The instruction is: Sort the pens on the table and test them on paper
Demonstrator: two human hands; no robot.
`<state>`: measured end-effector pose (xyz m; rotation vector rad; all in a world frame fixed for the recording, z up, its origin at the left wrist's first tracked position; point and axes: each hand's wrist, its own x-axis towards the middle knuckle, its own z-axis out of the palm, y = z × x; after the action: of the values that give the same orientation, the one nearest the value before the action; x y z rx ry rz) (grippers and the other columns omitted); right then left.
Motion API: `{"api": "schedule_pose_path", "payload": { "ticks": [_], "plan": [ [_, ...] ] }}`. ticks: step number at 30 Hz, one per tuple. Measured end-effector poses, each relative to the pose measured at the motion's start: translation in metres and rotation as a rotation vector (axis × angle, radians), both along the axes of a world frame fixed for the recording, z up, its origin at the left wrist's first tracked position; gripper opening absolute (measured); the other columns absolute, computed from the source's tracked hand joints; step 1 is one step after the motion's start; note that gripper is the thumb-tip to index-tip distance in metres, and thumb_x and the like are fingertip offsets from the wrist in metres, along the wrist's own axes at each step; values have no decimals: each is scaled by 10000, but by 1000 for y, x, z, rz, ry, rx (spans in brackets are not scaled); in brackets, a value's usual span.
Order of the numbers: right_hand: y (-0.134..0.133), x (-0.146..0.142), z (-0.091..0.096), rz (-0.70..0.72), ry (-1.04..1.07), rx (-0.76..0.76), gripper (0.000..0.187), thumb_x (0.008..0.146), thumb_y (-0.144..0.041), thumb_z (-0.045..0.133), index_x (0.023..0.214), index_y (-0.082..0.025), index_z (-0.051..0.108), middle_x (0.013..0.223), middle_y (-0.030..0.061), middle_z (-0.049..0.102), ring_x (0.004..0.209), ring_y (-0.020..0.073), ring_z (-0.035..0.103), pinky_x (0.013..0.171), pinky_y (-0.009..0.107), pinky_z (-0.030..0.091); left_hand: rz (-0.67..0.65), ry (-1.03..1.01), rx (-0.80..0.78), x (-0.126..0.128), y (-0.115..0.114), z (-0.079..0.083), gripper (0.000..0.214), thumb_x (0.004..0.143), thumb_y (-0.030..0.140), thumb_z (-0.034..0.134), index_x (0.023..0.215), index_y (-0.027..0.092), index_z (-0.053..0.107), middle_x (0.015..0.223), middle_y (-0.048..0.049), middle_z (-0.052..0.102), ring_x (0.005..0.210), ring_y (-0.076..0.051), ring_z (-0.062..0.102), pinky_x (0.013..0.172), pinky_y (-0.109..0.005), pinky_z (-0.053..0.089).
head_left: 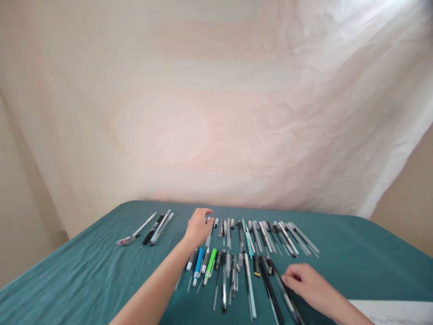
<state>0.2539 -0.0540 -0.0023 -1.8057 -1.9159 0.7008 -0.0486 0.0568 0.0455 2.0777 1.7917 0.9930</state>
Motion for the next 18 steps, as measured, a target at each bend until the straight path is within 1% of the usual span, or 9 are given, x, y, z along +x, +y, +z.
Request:
{"api": "schedule_pose_path", "payload": {
  "ticks": [2,3,6,8,10,13,18],
  "plan": [
    [1,0,-1,9,13,-9,271,724,-327,475,521,-168,557,512,-3,565,517,133,482,492,214,297,137,123,3,-27,10,-7,290,758,213,472,1032,155,542,1114,-112,522,1048,-245,459,891,-396,325],
    [1,1,-2,16,16,-16,273,728,-327,469,520,-167,545,509,-3,556,518,133,477,491,214,295,202,179,-2,-40,13,-10,301,754,203,472,1043,152,535,1128,-126,508,1066,-266,439,897,-425,305],
    [1,1,-2,28,24,-31,277,741,-328,450,522,-168,509,507,-7,529,525,132,469,494,214,293,354,319,-14,-71,19,-20,308,774,189,432,1066,143,519,1154,-149,479,1089,-295,408,883,-447,293],
    [1,0,-1,26,34,-31,270,741,-326,448,524,-170,491,512,-9,519,533,132,468,500,215,294,418,391,-20,-84,22,-26,302,788,174,401,1063,136,520,1133,-156,489,1068,-298,420,854,-439,310],
    [0,-1,1,18,43,-32,262,739,-323,448,527,-172,478,512,-10,512,535,132,466,504,216,295,462,448,-27,-92,24,-32,299,803,162,371,1058,132,523,1100,-158,508,1041,-291,440,831,-422,325],
    [0,-1,0,9,54,-43,257,741,-325,446,533,-174,465,506,-13,505,526,129,458,502,216,295,498,511,-31,-96,26,-40,305,829,160,319,1055,134,523,1059,-155,532,1005,-274,468,805,-399,339],
    [2,0,-5,10,46,-30,256,745,-331,448,545,-173,478,513,-12,509,529,133,463,501,220,294,520,567,-20,-98,29,-45,311,851,180,282,1070,137,498,1019,-147,551,966,-259,497,790,-387,348]
  ]
}}
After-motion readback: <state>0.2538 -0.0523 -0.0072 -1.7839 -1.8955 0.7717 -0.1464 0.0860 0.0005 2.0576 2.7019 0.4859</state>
